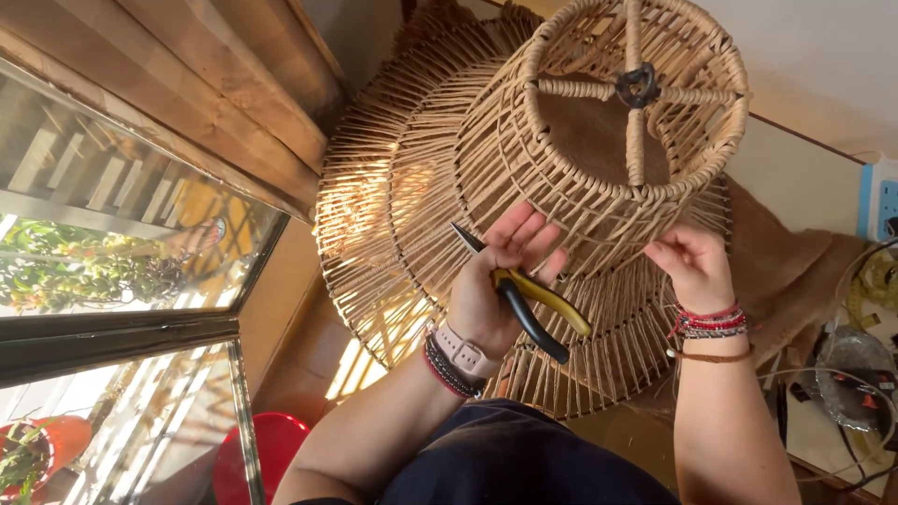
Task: Weaving and trimming wicker strands on a lampshade using pliers
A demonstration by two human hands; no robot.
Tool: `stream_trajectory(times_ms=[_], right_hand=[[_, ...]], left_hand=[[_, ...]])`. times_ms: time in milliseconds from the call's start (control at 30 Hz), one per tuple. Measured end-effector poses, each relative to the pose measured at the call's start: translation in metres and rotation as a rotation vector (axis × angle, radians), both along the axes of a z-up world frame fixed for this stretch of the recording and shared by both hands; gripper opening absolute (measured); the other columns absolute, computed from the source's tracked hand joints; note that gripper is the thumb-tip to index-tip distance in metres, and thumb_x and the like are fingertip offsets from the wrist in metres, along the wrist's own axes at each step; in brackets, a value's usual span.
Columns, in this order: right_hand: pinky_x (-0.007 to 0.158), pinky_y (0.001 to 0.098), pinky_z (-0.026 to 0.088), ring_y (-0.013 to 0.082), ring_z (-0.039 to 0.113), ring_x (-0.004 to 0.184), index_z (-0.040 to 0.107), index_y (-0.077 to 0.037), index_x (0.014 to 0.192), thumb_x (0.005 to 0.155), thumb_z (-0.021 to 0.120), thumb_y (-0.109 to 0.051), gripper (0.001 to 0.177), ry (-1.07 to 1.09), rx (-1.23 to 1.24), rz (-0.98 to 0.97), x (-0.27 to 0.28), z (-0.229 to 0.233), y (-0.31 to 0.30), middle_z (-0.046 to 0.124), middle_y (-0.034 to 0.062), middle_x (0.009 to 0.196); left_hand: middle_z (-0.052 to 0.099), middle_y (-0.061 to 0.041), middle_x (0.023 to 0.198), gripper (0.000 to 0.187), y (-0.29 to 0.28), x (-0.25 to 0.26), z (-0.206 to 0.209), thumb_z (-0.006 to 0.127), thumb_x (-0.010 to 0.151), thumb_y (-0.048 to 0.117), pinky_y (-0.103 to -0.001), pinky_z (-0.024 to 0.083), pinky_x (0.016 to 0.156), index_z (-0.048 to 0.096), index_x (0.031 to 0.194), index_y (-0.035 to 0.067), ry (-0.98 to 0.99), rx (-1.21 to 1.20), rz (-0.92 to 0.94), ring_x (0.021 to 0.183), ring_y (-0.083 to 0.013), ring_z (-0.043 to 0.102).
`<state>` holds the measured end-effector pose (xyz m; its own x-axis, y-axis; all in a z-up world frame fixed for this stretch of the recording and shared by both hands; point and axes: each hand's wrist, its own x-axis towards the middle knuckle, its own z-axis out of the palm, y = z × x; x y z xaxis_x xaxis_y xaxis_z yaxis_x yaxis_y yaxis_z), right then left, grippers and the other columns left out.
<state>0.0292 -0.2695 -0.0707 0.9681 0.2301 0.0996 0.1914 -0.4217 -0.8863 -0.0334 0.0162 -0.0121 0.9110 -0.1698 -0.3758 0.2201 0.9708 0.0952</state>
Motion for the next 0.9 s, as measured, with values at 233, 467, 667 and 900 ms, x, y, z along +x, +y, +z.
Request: stream_trajectory(times_ms=[233,467,667,900], right_hand=[[0.056,0.0251,0.027,0.0086,0.031,0.058,0.052,-0.009,0.072,0.094,0.070,-0.022,0.032,-0.034,-0.077,0.040,-0.003,0.028,0.005,0.038,-0.0038,0.060],[0.056,0.0250,0.025,0.0077,0.031,0.058,0.055,-0.008,0.071,0.094,0.068,-0.018,0.028,-0.072,-0.091,0.033,-0.002,0.010,-0.002,0.041,-0.0039,0.061],[0.056,0.0251,0.024,0.0074,0.030,0.057,0.051,-0.011,0.066,0.093,0.067,-0.018,0.032,-0.034,0.004,0.056,0.004,0.005,-0.005,0.038,-0.0061,0.059],[0.057,0.0239,0.026,0.0063,0.030,0.059,0.054,-0.010,0.073,0.092,0.070,-0.018,0.026,-0.021,0.028,0.045,0.004,-0.002,-0.011,0.039,-0.0071,0.063]], left_hand=[[0.063,-0.016,0.123,0.053,0.029,0.011,0.036,0.042,0.082,-0.009,-0.046,0.058,0.094,0.057,0.133,-0.001,0.068,0.228,0.025,0.113,-0.0302,0.064],[0.066,-0.003,0.116,0.070,0.045,0.033,0.031,0.044,0.078,-0.006,-0.046,0.059,0.092,0.056,0.145,0.010,-0.005,0.124,-0.121,0.099,-0.0261,0.066],[0.066,-0.006,0.112,0.065,0.045,0.038,0.040,0.046,0.078,-0.010,-0.043,0.063,0.083,0.060,0.139,0.009,0.003,0.140,-0.124,0.091,-0.0256,0.065],[0.066,-0.011,0.121,0.066,0.044,0.033,0.031,0.046,0.081,-0.004,-0.043,0.061,0.092,0.053,0.147,0.003,-0.068,0.093,-0.065,0.101,-0.0328,0.069]])
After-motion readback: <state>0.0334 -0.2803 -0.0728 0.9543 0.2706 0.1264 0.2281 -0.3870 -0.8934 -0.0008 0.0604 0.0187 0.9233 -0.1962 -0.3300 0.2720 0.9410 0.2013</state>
